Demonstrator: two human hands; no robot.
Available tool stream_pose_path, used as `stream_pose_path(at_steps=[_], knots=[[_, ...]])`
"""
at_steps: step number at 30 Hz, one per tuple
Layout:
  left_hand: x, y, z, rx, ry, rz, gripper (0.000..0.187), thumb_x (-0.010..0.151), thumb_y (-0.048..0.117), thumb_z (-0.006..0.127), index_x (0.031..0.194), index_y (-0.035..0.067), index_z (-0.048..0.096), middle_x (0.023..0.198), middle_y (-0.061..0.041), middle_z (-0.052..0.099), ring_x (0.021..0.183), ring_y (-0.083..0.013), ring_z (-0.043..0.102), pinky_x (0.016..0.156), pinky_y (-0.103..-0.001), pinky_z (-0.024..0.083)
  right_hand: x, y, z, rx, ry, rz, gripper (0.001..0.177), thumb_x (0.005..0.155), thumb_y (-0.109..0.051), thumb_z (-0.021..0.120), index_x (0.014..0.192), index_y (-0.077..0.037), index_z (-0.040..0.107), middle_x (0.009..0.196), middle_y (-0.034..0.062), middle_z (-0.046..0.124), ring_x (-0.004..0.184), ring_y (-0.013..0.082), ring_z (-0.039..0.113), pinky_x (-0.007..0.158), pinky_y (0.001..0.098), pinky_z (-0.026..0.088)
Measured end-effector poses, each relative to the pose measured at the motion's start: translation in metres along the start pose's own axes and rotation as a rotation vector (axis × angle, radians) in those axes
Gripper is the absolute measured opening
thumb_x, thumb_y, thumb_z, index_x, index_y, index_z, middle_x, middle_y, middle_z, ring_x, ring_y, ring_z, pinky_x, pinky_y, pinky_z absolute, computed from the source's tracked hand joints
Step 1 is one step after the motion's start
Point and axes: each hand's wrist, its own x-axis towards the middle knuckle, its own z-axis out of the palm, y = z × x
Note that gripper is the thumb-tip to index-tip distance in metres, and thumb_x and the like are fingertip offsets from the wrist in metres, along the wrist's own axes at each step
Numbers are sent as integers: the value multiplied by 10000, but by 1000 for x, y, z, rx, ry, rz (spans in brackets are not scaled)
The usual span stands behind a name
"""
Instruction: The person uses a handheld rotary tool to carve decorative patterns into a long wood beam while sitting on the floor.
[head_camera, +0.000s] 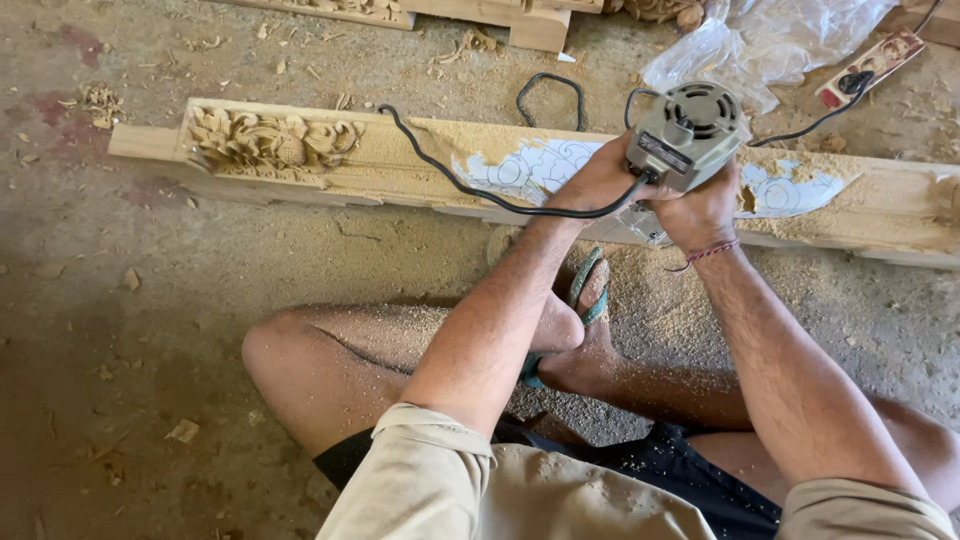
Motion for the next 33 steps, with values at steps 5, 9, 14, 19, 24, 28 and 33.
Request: stream_pose_path(at_steps=[5, 9, 14, 19, 24, 28, 33], knots=[[-4, 3, 7, 120, -40, 24, 903, 643, 192, 917, 1382, 64, 414, 1273, -263, 582, 1287, -471, 449, 1120, -558, 338, -8, 13, -3, 96, 16, 67, 790, 581, 5, 885, 1231, 46, 438, 1149, 179, 544, 1130, 321, 560, 1044, 438, 390], [10, -14, 14, 202, -57, 21, 962, 628, 220, 930, 1413, 117, 384, 1287, -234, 593, 1284, -452, 473, 1124, -540, 358, -12, 24, -7, 153, 32, 109, 775, 591, -10, 871, 1234, 41, 442, 1157, 178, 544, 1133, 330, 559, 1036, 454, 391], [21, -32, 16, 243, -47, 11, 994, 644, 214, 930, 1444, 168, 343, 1304, -194, 599, 1298, -400, 482, 1145, -519, 351, -16, 33, -11, 268, 58, 177, 744, 611, -40, 843, 1240, 32, 450, 1173, 177, 542, 1139, 348, 558, 1021, 486, 393], [12, -15, 18, 253, -71, 1, 955, 668, 186, 894, 1444, 136, 340, 1317, -228, 578, 1303, -440, 462, 1142, -545, 345, -18, 37, -12, 361, 69, 213, 723, 626, -62, 822, 1244, 25, 456, 1184, 176, 541, 1144, 361, 557, 1010, 510, 395], [6, -9, 16, 274, -79, -16, 965, 656, 197, 900, 1440, 141, 341, 1336, -221, 564, 1316, -432, 449, 1145, -538, 344, -17, 43, -13, 450, 82, 249, 702, 641, -84, 801, 1248, 18, 462, 1196, 175, 540, 1148, 374, 556, 998, 533, 396], [7, -4, 6, 27, -21, -23, 780, 657, 91, 889, 1311, 157, 468, 1175, -175, 626, 1111, -375, 578, 972, -492, 452, -2, 53, -13, 527, 109, 289, 683, 656, -107, 780, 1252, 11, 468, 1207, 174, 539, 1153, 388, 554, 987, 557, 397], [-6, 16, 2, -78, -15, 22, 737, 656, 128, 933, 1260, 30, 522, 1248, -293, 555, 1236, -528, 449, 1061, -597, 359, 5, 62, -13, 608, 138, 337, 664, 671, -129, 759, 1257, 4, 475, 1219, 173, 538, 1157, 401, 553, 976, 581, 399]])
